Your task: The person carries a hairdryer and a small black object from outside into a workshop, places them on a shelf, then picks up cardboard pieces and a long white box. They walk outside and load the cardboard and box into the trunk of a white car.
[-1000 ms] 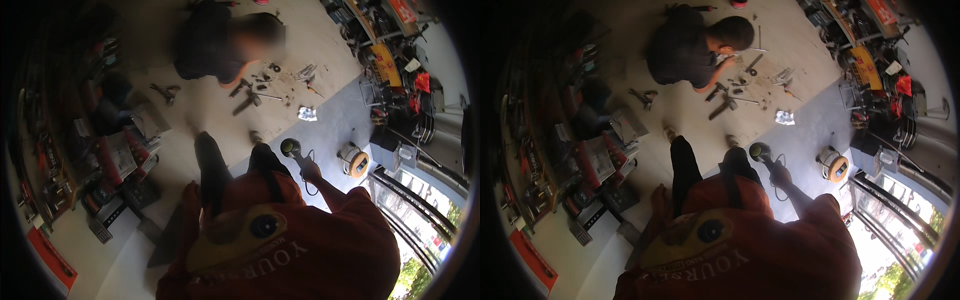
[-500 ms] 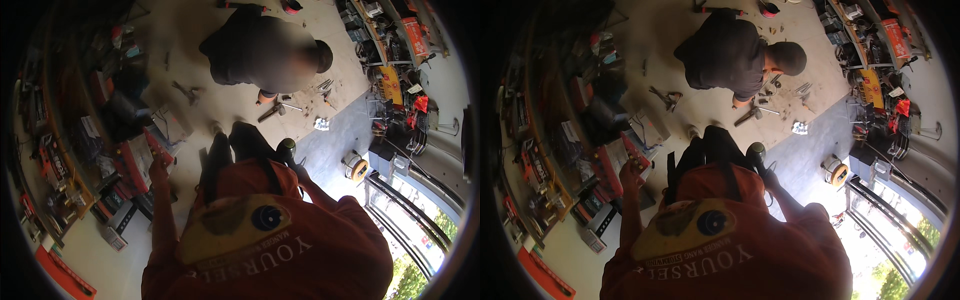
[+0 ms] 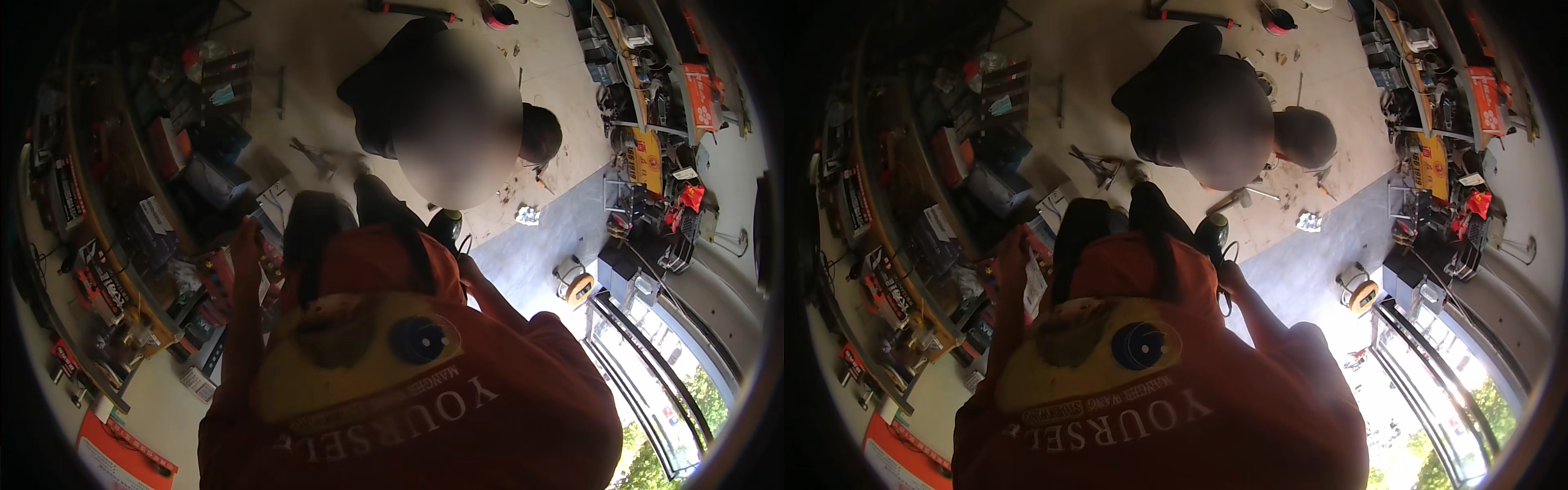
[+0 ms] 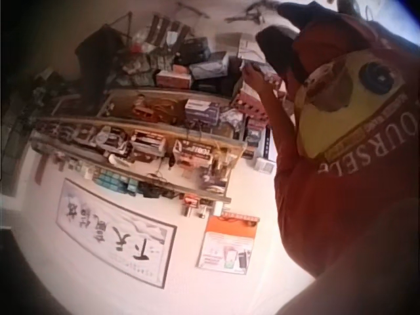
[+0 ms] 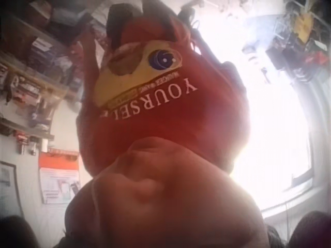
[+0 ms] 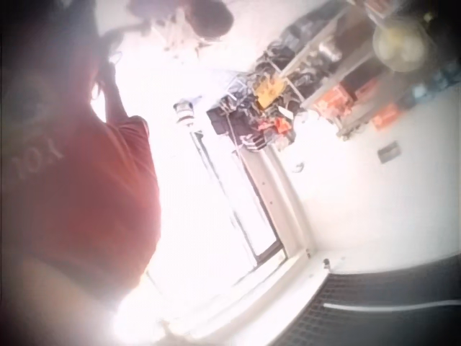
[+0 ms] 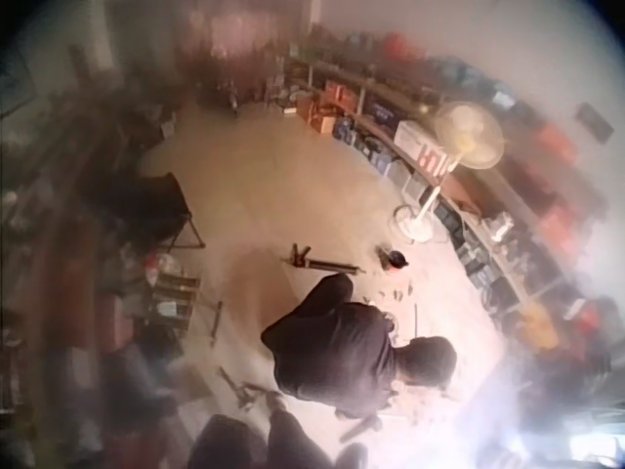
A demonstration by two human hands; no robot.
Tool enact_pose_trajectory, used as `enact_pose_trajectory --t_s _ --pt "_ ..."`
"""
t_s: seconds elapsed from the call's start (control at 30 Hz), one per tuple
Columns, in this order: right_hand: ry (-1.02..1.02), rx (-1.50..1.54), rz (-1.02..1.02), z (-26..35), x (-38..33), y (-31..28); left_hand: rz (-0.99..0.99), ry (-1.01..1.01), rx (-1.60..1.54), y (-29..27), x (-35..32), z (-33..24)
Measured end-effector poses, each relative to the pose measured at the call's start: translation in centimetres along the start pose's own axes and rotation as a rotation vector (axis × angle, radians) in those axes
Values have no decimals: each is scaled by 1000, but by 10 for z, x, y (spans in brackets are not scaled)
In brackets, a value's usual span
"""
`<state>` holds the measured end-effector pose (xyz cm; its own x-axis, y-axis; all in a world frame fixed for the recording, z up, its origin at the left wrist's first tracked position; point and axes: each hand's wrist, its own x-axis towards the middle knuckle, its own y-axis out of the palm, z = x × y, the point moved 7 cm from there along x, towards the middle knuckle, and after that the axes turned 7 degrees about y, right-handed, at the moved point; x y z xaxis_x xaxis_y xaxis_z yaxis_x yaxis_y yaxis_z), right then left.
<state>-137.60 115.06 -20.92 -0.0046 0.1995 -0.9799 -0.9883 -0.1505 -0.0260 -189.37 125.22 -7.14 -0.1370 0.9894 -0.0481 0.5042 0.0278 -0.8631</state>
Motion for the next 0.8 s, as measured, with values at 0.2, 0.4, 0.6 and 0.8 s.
enact_pose_trajectory --t_s 0.2,0.4,0.6,0.8 --pt "-27 34 -54 13 -22 2 178 -536 -399 27 6 37" --pt "32 -210 -66 -46 12 11 153 -768 -735 18 45 -5" --pt "-26 -426 -127 67 -38 41 145 -612 -511 13 38 42" --pt "-50 -471 -218 115 -29 65 193 -218 -82 6 50 91"
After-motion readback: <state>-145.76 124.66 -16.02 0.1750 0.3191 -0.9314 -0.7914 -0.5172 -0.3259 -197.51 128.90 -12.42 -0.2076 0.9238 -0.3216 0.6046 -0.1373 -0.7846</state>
